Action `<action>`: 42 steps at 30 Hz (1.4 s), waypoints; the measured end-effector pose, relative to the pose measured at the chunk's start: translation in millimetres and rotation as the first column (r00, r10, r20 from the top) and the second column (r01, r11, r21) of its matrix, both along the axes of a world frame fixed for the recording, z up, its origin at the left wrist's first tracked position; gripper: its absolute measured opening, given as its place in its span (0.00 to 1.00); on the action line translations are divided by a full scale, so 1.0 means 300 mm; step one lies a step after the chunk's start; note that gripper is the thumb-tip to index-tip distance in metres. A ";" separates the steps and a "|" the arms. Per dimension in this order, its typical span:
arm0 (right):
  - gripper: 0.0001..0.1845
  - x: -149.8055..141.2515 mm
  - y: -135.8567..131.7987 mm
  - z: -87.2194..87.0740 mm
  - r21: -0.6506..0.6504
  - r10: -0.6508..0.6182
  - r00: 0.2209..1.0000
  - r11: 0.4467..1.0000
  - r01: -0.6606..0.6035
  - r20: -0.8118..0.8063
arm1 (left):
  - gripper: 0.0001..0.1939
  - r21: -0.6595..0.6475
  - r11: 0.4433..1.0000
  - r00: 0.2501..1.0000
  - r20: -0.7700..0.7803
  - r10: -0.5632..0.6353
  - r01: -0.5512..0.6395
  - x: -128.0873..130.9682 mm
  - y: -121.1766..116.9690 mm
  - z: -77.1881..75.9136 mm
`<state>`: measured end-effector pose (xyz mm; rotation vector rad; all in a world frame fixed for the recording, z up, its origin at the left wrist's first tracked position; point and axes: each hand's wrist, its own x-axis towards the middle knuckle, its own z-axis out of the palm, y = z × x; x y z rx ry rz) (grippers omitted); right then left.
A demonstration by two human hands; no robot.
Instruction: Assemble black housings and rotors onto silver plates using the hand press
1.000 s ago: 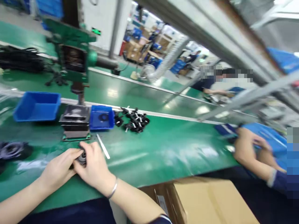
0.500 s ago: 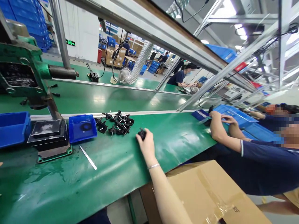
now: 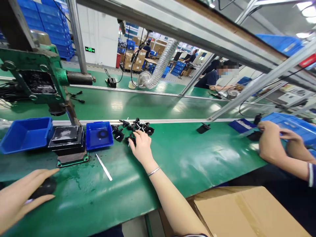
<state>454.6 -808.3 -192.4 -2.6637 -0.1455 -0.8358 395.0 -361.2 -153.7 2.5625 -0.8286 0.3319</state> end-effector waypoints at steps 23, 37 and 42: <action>0.19 -0.103 0.130 0.183 0.993 0.432 0.896 -0.010 0.116 -0.100 | 0.27 -0.324 0.944 0.929 -0.365 -0.065 -0.062 -0.079 -0.198 -0.124; 0.13 -0.193 0.425 0.173 0.977 0.728 0.673 -0.021 0.214 -0.132 | 0.40 -0.596 0.793 0.841 -0.487 -0.235 -0.124 -0.102 -0.238 -0.115; 0.13 -0.208 0.533 0.155 0.989 0.759 0.635 0.087 0.118 -0.143 | 0.41 -0.636 0.754 0.820 -0.512 -0.254 -0.163 -0.104 -0.244 -0.108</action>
